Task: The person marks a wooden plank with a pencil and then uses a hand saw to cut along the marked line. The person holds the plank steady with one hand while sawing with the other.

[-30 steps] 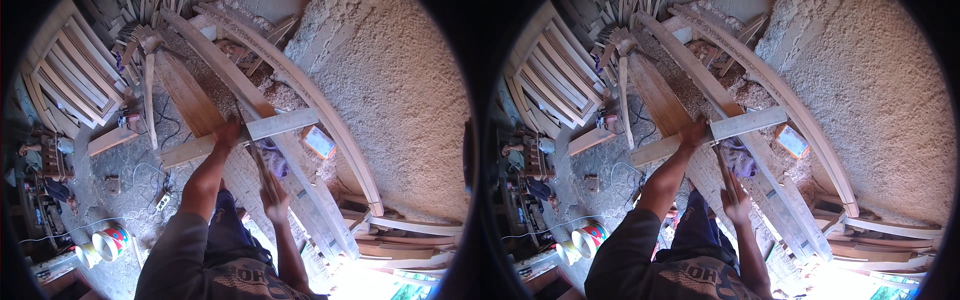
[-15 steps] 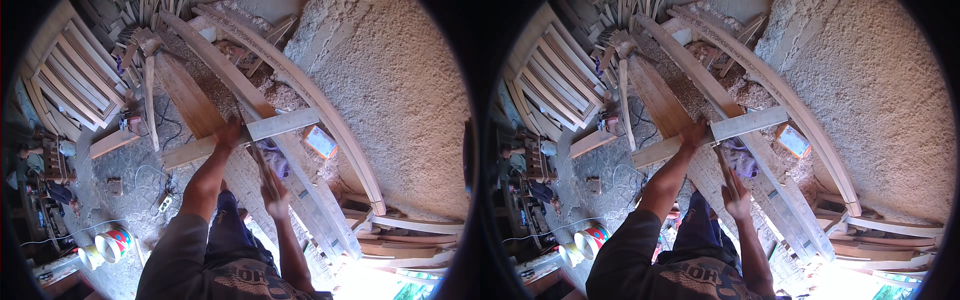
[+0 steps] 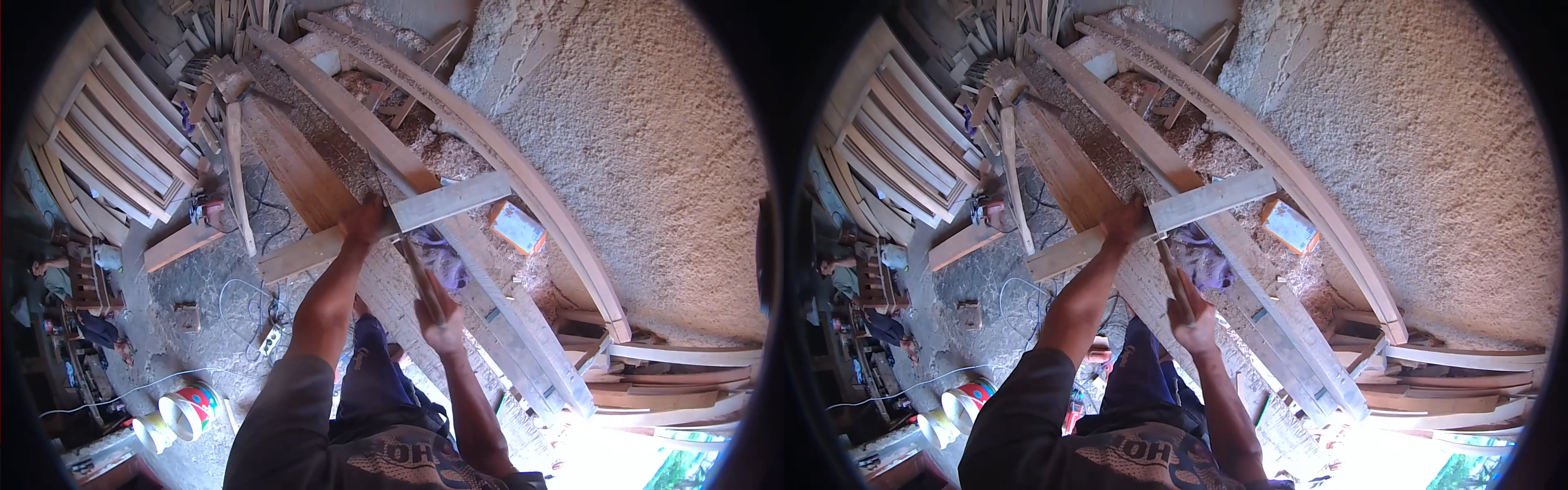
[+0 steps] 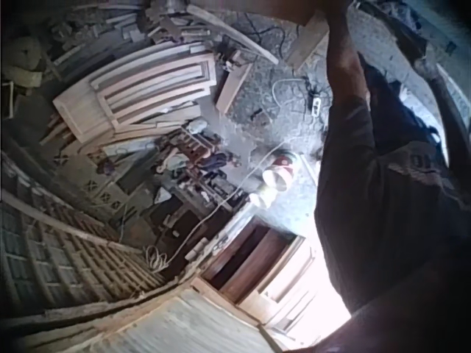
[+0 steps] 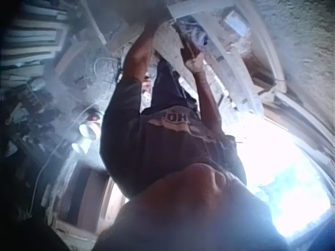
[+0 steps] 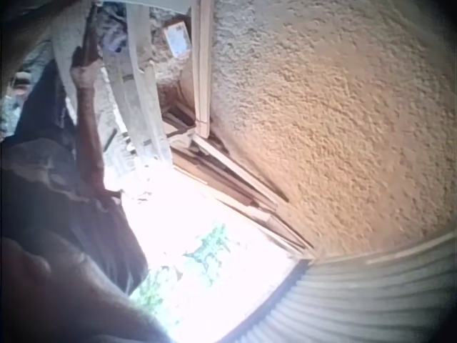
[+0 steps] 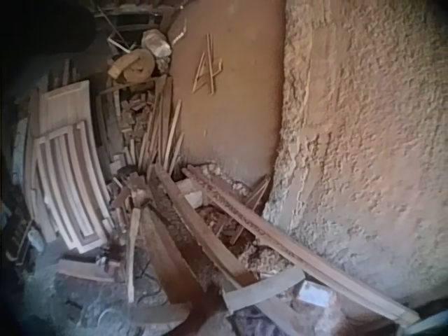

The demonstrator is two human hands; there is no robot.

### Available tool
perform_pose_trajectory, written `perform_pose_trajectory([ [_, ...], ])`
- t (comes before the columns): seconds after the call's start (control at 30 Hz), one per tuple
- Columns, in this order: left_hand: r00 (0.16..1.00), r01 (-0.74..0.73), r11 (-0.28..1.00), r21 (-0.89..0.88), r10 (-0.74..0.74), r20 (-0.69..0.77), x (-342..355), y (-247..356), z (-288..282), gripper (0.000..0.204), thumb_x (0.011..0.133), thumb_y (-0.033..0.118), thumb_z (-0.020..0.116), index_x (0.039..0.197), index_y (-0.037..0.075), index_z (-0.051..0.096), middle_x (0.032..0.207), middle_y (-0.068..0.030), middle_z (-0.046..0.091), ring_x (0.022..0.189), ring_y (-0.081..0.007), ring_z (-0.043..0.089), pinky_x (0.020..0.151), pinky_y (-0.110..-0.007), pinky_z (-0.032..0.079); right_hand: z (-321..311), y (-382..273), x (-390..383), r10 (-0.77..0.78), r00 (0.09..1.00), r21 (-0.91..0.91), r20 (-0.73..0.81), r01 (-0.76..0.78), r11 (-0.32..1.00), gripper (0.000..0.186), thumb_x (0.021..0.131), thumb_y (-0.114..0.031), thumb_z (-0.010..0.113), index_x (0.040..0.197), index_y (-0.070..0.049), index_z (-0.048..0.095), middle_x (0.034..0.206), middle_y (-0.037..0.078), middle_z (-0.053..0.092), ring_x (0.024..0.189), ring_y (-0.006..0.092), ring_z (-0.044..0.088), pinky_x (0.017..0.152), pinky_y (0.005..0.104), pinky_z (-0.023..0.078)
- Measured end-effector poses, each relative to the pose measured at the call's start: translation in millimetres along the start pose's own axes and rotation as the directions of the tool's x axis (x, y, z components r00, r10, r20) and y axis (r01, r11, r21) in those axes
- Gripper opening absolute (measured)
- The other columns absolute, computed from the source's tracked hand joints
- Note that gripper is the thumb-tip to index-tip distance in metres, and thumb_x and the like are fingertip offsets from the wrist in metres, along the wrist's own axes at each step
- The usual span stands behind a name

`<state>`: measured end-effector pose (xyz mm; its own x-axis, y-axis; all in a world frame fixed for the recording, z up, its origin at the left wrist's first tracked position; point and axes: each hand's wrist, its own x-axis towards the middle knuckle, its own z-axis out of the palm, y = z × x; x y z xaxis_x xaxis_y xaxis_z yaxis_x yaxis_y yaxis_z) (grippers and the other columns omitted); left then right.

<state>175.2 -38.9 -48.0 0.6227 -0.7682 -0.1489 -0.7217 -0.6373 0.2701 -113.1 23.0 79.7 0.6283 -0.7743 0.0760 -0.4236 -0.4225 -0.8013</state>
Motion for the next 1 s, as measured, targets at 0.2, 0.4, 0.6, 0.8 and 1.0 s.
perform_pose_trajectory([
  [0.2,0.987,-0.048,0.996,-0.073,0.036,-0.155,-17,8,0,0.038,0.107,0.040,0.034,0.116,0.017,0.063,0.084,-0.0198,0.073,0.083,-0.0369,0.073,0.071,-0.050,0.058,-98,-43,-171,-0.276,0.961,-0.400,0.026,0.263,0.878,0.045,0.075,0.001,0.073,0.118,0.014,0.066,0.118,0.023,0.070,0.092,0.0348,0.073,0.072,0.0417,0.062],
  [0.4,0.998,-0.035,0.999,0.013,0.035,-0.059,-7,19,4,0.034,0.104,0.046,0.040,0.112,0.017,0.056,0.085,-0.0170,0.074,0.083,-0.0387,0.072,0.072,-0.056,0.056,-7,24,-28,0.009,0.997,0.117,-0.080,0.000,0.993,0.052,0.086,-0.002,0.068,0.136,0.002,0.056,0.117,0.022,0.069,0.088,0.0351,0.073,0.071,0.0375,0.058],
  [0.6,0.970,-0.081,0.994,-0.075,0.062,-0.234,3,-5,21,0.034,0.104,0.047,0.042,0.104,0.018,0.059,0.078,-0.0150,0.072,0.073,-0.0386,0.072,0.065,-0.058,0.056,-49,-15,-98,0.063,0.998,0.006,0.000,-0.063,0.998,0.057,0.082,-0.004,0.069,0.137,-0.001,0.058,0.121,0.022,0.069,0.096,0.0396,0.072,0.080,0.0402,0.058],
  [0.8,0.947,-0.097,0.989,-0.112,0.057,-0.315,-2,4,18,0.035,0.103,0.046,0.044,0.096,0.017,0.062,0.076,-0.0136,0.072,0.068,-0.0390,0.071,0.060,-0.058,0.055,-67,-22,-150,-0.162,0.987,-0.304,-0.016,0.150,0.941,0.059,0.076,0.000,0.069,0.134,0.001,0.060,0.119,0.023,0.069,0.085,0.0322,0.073,0.070,0.0392,0.059],
  [1.0,0.976,-0.069,0.997,-0.018,0.064,-0.210,9,4,17,0.040,0.104,0.047,0.039,0.099,0.016,0.063,0.076,-0.0161,0.072,0.074,-0.0396,0.071,0.067,-0.057,0.056,-3,-3,-5,-0.118,0.991,-0.059,-0.064,0.114,0.992,0.059,0.086,-0.007,0.071,0.142,-0.001,0.053,0.126,0.023,0.066,0.109,0.0337,0.069,0.089,0.0366,0.055],
])
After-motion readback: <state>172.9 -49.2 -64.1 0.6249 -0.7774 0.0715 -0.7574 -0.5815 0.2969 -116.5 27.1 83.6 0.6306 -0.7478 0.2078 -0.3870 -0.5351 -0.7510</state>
